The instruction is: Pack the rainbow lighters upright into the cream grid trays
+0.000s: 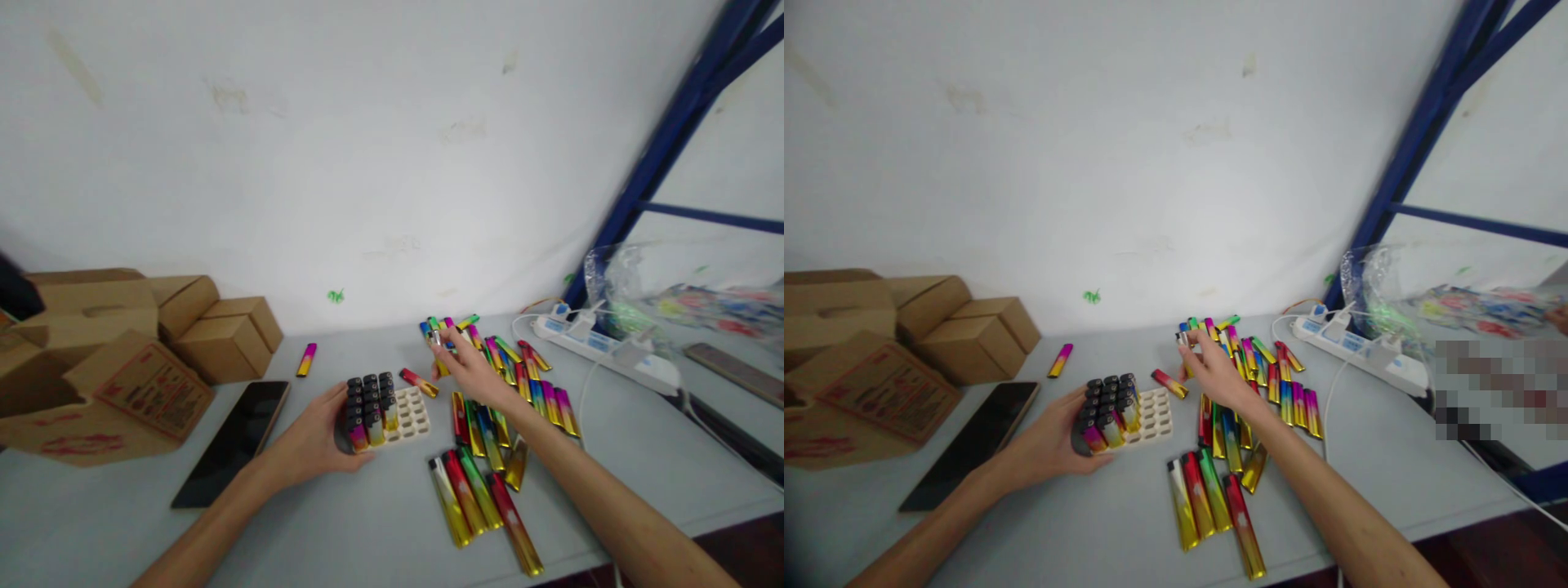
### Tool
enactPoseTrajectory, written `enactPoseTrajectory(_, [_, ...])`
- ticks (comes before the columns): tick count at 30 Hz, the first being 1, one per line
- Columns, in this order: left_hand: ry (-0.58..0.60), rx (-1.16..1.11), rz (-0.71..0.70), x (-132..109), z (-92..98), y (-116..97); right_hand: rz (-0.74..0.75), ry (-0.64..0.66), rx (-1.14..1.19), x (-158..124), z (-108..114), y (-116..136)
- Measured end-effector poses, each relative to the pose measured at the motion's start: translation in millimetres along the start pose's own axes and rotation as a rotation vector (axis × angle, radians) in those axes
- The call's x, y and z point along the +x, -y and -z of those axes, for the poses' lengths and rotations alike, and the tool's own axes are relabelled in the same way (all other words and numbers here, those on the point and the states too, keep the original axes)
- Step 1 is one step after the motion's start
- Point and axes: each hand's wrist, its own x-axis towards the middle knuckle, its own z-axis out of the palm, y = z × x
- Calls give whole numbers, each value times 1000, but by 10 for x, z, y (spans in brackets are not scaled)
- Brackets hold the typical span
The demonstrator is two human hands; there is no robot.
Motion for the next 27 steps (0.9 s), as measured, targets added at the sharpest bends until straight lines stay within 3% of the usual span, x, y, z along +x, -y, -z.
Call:
enactPoseTrajectory(4, [-37, 18, 5, -9, -64, 20, -21, 7, 153, -15, -119, 68])
enactPoseTrajectory(13, [-46, -25, 23, -3, -61, -37, -78, -219, -91, -109, -206, 217])
enactPoseTrajectory(27, [-36, 33, -1, -8, -34, 0, -32, -221, 25, -153, -202, 204])
